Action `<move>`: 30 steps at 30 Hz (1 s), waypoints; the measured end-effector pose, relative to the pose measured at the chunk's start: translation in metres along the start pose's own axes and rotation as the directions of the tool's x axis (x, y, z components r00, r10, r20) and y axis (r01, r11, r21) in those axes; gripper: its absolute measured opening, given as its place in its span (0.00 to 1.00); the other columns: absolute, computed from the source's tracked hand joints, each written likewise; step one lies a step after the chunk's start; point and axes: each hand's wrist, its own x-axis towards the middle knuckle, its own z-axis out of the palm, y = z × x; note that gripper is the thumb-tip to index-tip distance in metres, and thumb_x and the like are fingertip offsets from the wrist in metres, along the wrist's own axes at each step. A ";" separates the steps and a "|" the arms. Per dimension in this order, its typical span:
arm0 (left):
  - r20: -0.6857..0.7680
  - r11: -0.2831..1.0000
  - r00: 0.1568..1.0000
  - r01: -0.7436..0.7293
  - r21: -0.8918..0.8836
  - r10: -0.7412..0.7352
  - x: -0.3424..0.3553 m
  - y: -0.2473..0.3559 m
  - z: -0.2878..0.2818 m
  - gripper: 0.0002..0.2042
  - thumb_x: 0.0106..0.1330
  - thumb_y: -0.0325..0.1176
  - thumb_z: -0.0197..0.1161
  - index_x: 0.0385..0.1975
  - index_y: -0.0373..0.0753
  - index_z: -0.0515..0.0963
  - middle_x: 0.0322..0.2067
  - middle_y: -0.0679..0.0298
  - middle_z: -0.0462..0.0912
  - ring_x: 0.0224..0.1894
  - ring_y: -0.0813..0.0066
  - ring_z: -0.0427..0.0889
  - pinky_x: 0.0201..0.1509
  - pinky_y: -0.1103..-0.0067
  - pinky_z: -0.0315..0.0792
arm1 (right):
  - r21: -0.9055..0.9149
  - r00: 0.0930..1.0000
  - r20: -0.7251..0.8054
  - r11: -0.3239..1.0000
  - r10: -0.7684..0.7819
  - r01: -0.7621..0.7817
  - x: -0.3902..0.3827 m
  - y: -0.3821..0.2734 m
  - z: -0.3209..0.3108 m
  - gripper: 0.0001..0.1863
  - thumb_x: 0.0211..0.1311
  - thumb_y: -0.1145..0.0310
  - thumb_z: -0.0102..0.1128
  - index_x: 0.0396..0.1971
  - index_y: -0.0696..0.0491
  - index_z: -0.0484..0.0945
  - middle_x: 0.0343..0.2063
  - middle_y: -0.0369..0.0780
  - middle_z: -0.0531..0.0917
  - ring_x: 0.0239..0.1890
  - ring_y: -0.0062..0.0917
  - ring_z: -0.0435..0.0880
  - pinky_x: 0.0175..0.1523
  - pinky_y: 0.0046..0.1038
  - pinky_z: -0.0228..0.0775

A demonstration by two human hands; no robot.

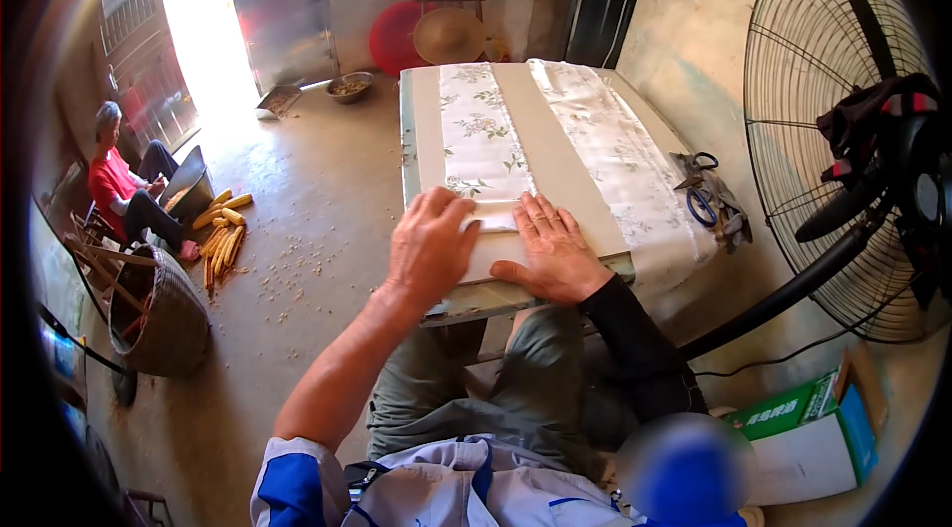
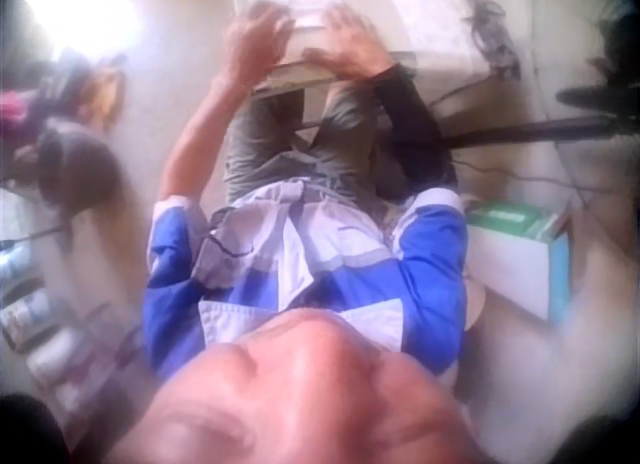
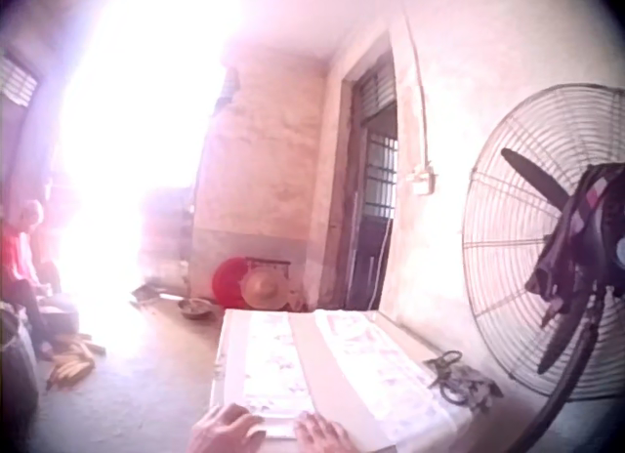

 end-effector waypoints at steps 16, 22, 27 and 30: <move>0.471 0.995 0.882 -0.033 0.093 -0.015 -0.004 0.004 0.024 0.44 0.74 0.65 0.51 0.68 0.22 0.65 0.72 0.32 0.61 0.77 0.36 0.56 0.82 0.57 0.48 | -0.088 0.994 -0.054 0.992 -0.094 0.089 -0.005 0.013 0.004 0.46 0.67 0.46 0.57 0.76 0.62 0.57 0.77 0.53 0.57 0.81 0.46 0.50 0.82 0.48 0.39; 0.490 0.985 0.872 -0.089 0.146 0.006 -0.019 0.000 0.014 0.51 0.68 0.73 0.52 0.70 0.25 0.65 0.72 0.30 0.59 0.78 0.35 0.53 0.82 0.57 0.46 | -0.085 0.993 -0.088 0.994 -0.080 0.073 -0.002 0.012 0.007 0.53 0.68 0.29 0.51 0.74 0.63 0.60 0.76 0.55 0.60 0.80 0.47 0.53 0.81 0.50 0.41; 0.485 0.973 0.875 -0.117 0.197 0.007 -0.023 0.000 0.007 0.54 0.62 0.76 0.57 0.70 0.27 0.65 0.72 0.29 0.58 0.78 0.33 0.54 0.82 0.56 0.46 | 0.003 0.994 -0.093 0.998 -0.056 0.057 -0.002 0.008 0.003 0.58 0.64 0.22 0.47 0.74 0.62 0.61 0.76 0.56 0.60 0.80 0.46 0.53 0.81 0.49 0.40; 0.521 0.980 0.853 -0.088 0.176 -0.017 -0.017 0.002 0.003 0.55 0.59 0.77 0.58 0.72 0.28 0.66 0.74 0.30 0.56 0.79 0.35 0.51 0.83 0.56 0.44 | 0.008 0.997 -0.071 0.999 -0.032 0.033 -0.001 0.006 0.002 0.59 0.64 0.21 0.47 0.74 0.63 0.60 0.76 0.55 0.59 0.80 0.46 0.53 0.81 0.48 0.39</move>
